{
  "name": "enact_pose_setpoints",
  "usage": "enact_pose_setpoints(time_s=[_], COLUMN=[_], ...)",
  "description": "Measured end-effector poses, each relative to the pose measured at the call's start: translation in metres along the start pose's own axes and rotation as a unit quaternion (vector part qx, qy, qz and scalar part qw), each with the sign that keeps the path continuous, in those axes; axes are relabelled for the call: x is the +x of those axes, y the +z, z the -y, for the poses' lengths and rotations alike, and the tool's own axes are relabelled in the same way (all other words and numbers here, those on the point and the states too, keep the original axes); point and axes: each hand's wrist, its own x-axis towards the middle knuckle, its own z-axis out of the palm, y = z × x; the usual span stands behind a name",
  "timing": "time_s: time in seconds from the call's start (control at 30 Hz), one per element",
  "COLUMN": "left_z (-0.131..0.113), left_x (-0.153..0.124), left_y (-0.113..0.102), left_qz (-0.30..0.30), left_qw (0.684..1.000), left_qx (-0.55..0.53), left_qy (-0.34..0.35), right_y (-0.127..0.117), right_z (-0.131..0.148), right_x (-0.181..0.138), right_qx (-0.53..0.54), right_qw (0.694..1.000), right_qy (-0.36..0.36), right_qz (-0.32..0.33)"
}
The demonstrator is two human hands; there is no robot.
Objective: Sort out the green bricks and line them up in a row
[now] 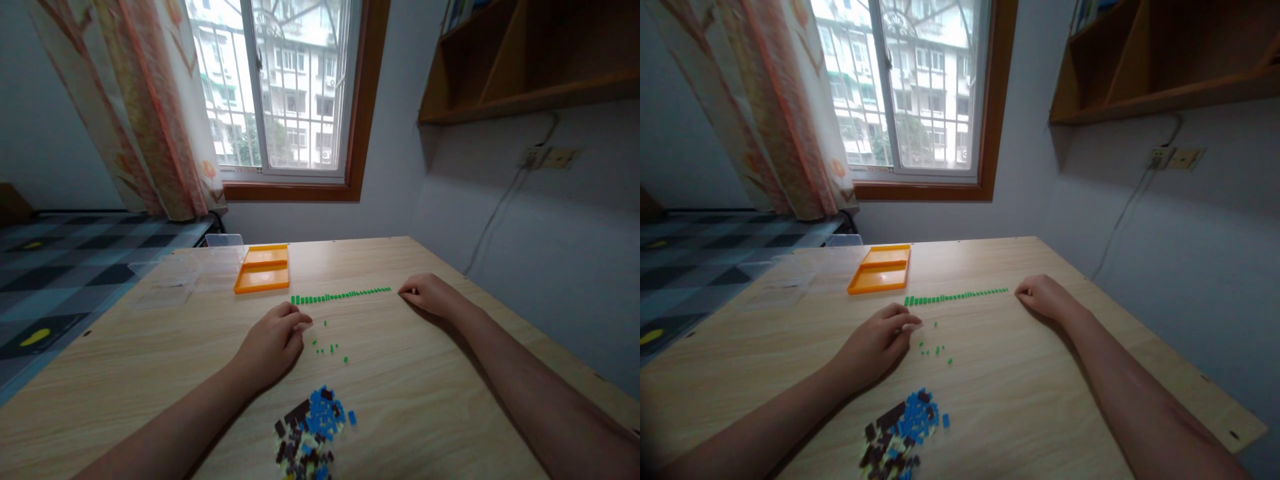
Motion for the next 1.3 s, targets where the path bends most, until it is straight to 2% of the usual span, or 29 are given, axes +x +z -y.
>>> enact_pose_setpoints(time_s=[0.2,0.37,0.7,1.0,1.17,1.3], left_z=[-0.001,-0.002,-0.002,-0.002,-0.001,-0.004], left_x=[0.0,0.001,0.001,0.001,0.001,0.002], left_y=[0.0,-0.002,-0.001,-0.001,0.0,-0.001], left_qz=[0.006,0.002,-0.002,-0.004,0.008,0.028], left_qw=[1.0,1.0,1.0,1.0,1.0,0.999], left_qx=[0.003,0.009,-0.004,0.0,0.013,0.035], left_qy=[-0.004,0.0,-0.001,0.001,0.002,0.015], right_y=[0.017,0.025,0.024,0.022,0.02,0.017], right_z=[-0.008,-0.009,-0.007,-0.002,-0.003,0.015], right_x=[0.006,0.009,0.006,0.006,0.005,0.005], right_qx=[0.009,0.021,0.026,0.025,0.038,0.049], right_qw=[0.999,0.996,0.994,0.996,0.993,0.99], right_qy=[-0.004,0.02,0.027,0.026,0.039,0.02], right_qz=[-0.051,-0.08,-0.098,-0.083,-0.101,-0.134])
